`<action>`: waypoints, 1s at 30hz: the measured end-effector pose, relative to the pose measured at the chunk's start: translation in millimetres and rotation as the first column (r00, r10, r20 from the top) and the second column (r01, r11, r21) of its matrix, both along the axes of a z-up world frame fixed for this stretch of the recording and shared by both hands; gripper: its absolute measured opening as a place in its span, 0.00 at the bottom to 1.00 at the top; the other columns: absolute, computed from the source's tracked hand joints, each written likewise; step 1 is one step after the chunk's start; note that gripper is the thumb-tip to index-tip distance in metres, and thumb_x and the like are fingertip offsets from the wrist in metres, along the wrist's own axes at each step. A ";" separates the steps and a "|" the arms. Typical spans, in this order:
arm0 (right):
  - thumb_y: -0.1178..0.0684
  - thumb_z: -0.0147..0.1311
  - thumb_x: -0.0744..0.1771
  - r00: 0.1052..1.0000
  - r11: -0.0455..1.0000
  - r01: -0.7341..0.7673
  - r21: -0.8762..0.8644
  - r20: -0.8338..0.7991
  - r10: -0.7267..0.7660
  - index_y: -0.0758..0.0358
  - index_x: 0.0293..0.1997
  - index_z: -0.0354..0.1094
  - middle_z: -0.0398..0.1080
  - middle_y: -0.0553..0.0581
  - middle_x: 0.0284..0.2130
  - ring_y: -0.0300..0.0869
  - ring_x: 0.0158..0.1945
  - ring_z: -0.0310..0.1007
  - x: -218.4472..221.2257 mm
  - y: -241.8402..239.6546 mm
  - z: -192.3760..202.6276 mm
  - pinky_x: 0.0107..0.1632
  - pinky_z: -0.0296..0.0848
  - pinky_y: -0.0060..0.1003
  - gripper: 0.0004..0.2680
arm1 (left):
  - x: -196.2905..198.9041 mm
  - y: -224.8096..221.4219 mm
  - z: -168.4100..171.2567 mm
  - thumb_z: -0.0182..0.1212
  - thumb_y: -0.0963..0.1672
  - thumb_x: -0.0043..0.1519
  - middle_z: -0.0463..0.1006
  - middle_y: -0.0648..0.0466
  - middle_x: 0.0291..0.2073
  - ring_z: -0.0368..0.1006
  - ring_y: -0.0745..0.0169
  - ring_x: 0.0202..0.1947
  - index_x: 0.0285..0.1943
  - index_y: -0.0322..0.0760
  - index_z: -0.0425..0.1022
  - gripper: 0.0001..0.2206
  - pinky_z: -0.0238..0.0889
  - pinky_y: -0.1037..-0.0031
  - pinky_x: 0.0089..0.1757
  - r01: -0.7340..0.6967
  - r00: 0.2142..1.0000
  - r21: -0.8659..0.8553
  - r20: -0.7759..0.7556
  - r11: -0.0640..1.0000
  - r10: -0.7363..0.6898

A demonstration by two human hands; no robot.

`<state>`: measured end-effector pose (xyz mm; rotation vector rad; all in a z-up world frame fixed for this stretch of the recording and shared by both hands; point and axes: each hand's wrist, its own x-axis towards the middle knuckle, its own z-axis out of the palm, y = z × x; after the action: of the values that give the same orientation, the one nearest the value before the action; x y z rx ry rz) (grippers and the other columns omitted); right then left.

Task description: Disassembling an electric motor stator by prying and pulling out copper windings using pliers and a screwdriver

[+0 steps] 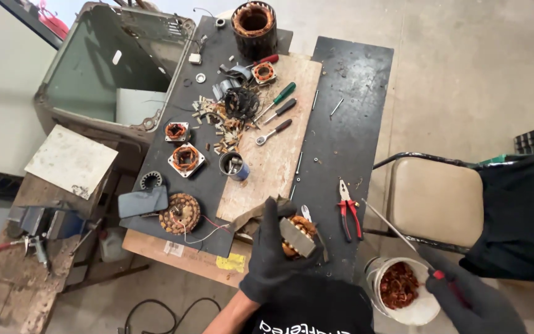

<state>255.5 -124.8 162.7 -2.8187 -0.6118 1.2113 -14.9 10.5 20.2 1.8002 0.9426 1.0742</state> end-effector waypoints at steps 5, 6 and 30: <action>0.63 0.48 0.67 0.714 0.770 0.471 0.430 -0.698 -0.047 0.62 0.68 0.78 0.56 0.59 0.17 0.45 0.13 0.58 -21.6 -77.6 -63.8 0.24 0.59 0.36 0.21 | 4.0 -1.0 11.1 0.71 0.53 0.57 0.74 0.40 0.57 0.73 0.40 0.58 0.64 0.27 0.68 0.33 0.64 0.58 0.58 -0.005 0.992 0.316 -0.116 0.949 0.044; 0.63 0.48 0.67 0.712 0.765 0.480 0.430 -0.700 -0.053 0.62 0.68 0.78 0.56 0.59 0.17 0.45 0.13 0.58 -33.4 -65.1 -48.6 0.24 0.59 0.36 0.21 | 3.8 1.6 10.4 0.71 0.53 0.57 0.74 0.40 0.57 0.73 0.40 0.58 0.64 0.27 0.68 0.33 0.64 0.58 0.58 0.005 0.992 0.318 -0.119 0.948 0.034; 0.52 0.54 0.65 0.896 0.788 0.319 0.527 -0.439 -0.069 0.41 0.63 0.76 0.77 0.47 0.22 0.34 0.30 0.74 -105.0 -74.2 -87.7 0.43 0.71 0.30 0.18 | 50.0 -11.6 -80.3 0.63 0.44 0.63 0.72 0.38 0.59 0.68 0.30 0.61 0.70 0.25 0.60 0.27 0.64 0.45 0.60 0.251 0.956 0.629 -0.279 0.736 -0.087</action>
<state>150.5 -199.0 75.0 -1.9865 -0.5252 1.2321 35.1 -1.1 -60.1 2.5925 0.5199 1.1830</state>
